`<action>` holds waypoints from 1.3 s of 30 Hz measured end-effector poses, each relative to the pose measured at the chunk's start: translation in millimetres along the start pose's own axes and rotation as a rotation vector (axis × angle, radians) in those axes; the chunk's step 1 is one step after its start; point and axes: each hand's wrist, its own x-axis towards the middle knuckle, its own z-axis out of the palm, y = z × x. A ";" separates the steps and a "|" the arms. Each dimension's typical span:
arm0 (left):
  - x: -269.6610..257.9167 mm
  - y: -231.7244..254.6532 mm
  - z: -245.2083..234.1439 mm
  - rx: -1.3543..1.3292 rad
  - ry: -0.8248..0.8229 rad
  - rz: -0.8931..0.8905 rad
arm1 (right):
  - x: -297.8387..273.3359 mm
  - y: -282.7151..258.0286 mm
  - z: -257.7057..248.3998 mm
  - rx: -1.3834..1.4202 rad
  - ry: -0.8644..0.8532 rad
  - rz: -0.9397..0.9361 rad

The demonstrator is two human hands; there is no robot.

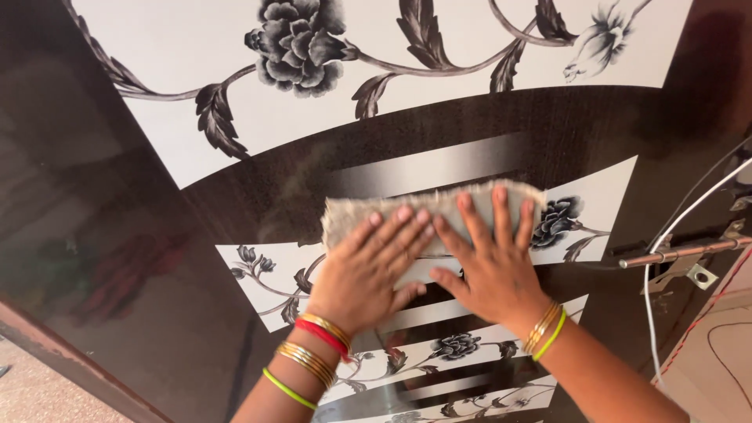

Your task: The person wipes a glossy black surface with a floral pattern using a cloth. They repeatedly rub the same area with both hands, focusing on a central section of the surface throughout the clip.

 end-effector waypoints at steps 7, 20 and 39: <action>-44.7 42.1 35.9 -0.038 -0.055 0.095 | -77.3 -17.7 39.0 -0.035 -0.065 -0.041; 32.9 -50.4 -52.4 -0.055 0.157 -0.011 | 80.3 24.7 -63.8 0.003 -0.086 -0.019; 3.0 -28.2 -19.6 0.116 0.045 0.078 | 26.6 -4.2 -14.2 -0.014 -0.025 -0.021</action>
